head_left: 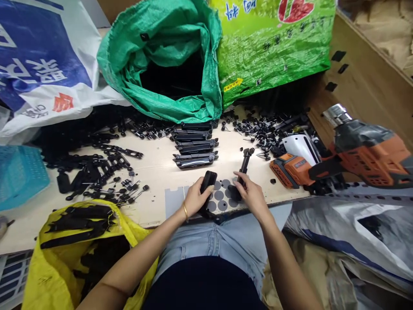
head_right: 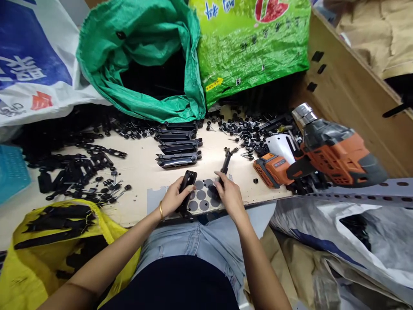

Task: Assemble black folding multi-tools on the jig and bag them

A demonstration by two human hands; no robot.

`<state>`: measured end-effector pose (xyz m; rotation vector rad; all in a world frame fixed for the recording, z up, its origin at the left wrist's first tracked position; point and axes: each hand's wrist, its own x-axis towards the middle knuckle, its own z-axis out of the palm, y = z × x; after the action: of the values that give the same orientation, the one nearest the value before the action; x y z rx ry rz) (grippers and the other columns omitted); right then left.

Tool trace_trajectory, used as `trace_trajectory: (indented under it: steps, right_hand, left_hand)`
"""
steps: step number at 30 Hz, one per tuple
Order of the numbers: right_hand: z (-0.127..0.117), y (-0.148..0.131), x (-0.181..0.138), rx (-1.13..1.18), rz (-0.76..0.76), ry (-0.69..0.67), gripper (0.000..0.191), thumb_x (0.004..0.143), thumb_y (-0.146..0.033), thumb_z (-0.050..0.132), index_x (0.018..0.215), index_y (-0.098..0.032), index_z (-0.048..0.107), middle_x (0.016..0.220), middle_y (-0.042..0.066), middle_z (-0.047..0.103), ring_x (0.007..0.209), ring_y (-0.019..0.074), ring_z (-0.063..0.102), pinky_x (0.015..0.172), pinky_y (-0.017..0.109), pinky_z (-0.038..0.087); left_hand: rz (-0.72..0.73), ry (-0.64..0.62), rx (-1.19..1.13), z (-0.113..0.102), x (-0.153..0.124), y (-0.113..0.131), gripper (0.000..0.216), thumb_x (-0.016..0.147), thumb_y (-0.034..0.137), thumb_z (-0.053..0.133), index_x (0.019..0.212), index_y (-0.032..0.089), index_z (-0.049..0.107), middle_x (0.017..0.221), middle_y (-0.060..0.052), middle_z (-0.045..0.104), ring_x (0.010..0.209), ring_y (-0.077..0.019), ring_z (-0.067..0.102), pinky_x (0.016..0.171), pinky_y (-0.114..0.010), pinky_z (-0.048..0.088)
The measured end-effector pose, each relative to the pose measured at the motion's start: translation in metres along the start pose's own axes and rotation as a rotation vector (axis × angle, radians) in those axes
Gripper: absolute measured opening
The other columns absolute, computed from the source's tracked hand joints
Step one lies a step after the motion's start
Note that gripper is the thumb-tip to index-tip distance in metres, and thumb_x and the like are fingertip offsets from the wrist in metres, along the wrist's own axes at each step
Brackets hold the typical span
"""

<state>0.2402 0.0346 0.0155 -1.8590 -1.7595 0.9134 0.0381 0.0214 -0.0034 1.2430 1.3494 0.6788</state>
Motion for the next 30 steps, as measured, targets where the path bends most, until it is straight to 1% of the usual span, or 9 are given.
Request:
trace_trajectory:
  steps: [4, 6, 8, 10, 12, 15, 17, 20, 30]
  right_hand:
    - [0.022, -0.013, -0.009, 0.338, 0.039, 0.185, 0.074, 0.074, -0.032, 0.065, 0.140, -0.027, 0.033, 0.055, -0.010, 0.041, 0.047, 0.0102, 0.039, 0.052, 0.023, 0.035]
    - [0.031, -0.017, -0.008, 0.578, 0.113, 0.262, 0.075, 0.068, -0.031, 0.072, 0.135, -0.025, 0.038, 0.055, -0.011, 0.040, 0.048, 0.0089, 0.037, 0.050, 0.021, 0.034]
    - [0.036, -0.019, -0.004, 0.820, 0.234, 0.196, 0.048, 0.066, -0.034, 0.072, 0.109, -0.021, 0.056, 0.055, -0.009, 0.043, 0.047, 0.0085, 0.038, 0.047, 0.021, 0.034]
    - [0.037, -0.021, -0.002, 1.015, 0.345, 0.091, 0.022, 0.069, -0.039, 0.066, 0.073, -0.020, 0.056, 0.053, -0.007, 0.045, 0.045, 0.0085, 0.039, 0.044, 0.023, 0.035]
    - [0.033, -0.024, 0.000, 1.134, 0.363, 0.082, 0.029, 0.072, -0.040, 0.060, 0.056, -0.020, 0.046, 0.055, -0.004, 0.049, 0.050, 0.0095, 0.045, 0.047, 0.023, 0.040]
    - [0.025, -0.034, 0.001, 1.164, 0.324, 0.127, 0.025, 0.070, -0.037, 0.060, 0.055, -0.019, 0.051, 0.070, 0.000, 0.062, 0.068, 0.0127, 0.058, 0.062, 0.024, 0.047]
    - [0.022, -0.044, 0.001, 1.125, 0.323, 0.036, 0.020, 0.071, -0.036, 0.059, 0.064, -0.018, 0.062, 0.079, 0.003, 0.068, 0.077, 0.0157, 0.061, 0.069, 0.026, 0.048]
    - [0.020, -0.055, 0.000, 1.030, 0.271, -0.072, 0.027, 0.076, -0.038, 0.054, 0.072, -0.017, 0.070, 0.078, 0.005, 0.071, 0.076, 0.0178, 0.063, 0.072, 0.029, 0.049]
    - [0.021, -0.049, -0.006, 0.971, 0.213, -0.079, 0.030, 0.077, -0.043, 0.057, 0.076, -0.017, 0.071, 0.082, 0.005, 0.071, 0.075, 0.0169, 0.063, 0.071, 0.029, 0.050]
  left_hand:
    - [-0.078, -0.052, -0.369, 0.031, 0.002, 0.003, 0.046, 0.073, 0.052, 0.063, 0.098, 0.016, 0.051, 0.075, 0.002, 0.058, 0.056, -0.0097, 0.055, 0.054, -0.022, 0.045]
    - [-0.106, -0.028, -0.437, 0.040, 0.001, 0.006, 0.049, 0.068, 0.052, 0.067, 0.097, 0.016, 0.051, 0.073, 0.003, 0.056, 0.053, -0.0082, 0.052, 0.053, -0.021, 0.045]
    - [-0.102, -0.001, -0.464, 0.043, 0.000, 0.008, 0.050, 0.068, 0.052, 0.068, 0.097, 0.016, 0.051, 0.075, 0.002, 0.056, 0.053, -0.0078, 0.051, 0.053, -0.021, 0.046]
    - [-0.078, -0.006, -0.455, 0.041, -0.001, 0.007, 0.048, 0.070, 0.051, 0.066, 0.099, 0.016, 0.051, 0.078, 0.001, 0.058, 0.055, -0.0085, 0.053, 0.054, -0.022, 0.047]
    - [-0.067, -0.033, -0.396, 0.038, -0.004, 0.006, 0.042, 0.074, 0.047, 0.063, 0.101, 0.016, 0.052, 0.080, 0.000, 0.061, 0.056, -0.0098, 0.055, 0.056, -0.023, 0.047]
    - [-0.042, -0.015, -0.183, 0.033, -0.011, 0.004, 0.033, 0.079, 0.039, 0.060, 0.102, 0.016, 0.055, 0.083, -0.002, 0.064, 0.064, -0.0138, 0.059, 0.062, -0.026, 0.048]
    - [-0.015, 0.020, -0.027, 0.031, -0.017, 0.007, 0.030, 0.080, 0.033, 0.060, 0.106, 0.018, 0.055, 0.088, -0.003, 0.066, 0.075, -0.0173, 0.062, 0.070, -0.028, 0.048]
    - [-0.014, 0.036, 0.111, 0.030, -0.026, 0.014, 0.032, 0.081, 0.025, 0.058, 0.112, 0.018, 0.053, 0.095, -0.005, 0.067, 0.085, -0.0205, 0.063, 0.075, -0.030, 0.048]
    - [0.022, 0.047, 0.263, 0.030, -0.033, 0.022, 0.032, 0.084, 0.022, 0.053, 0.116, 0.019, 0.048, 0.089, -0.005, 0.067, 0.082, -0.0211, 0.066, 0.071, -0.030, 0.050]
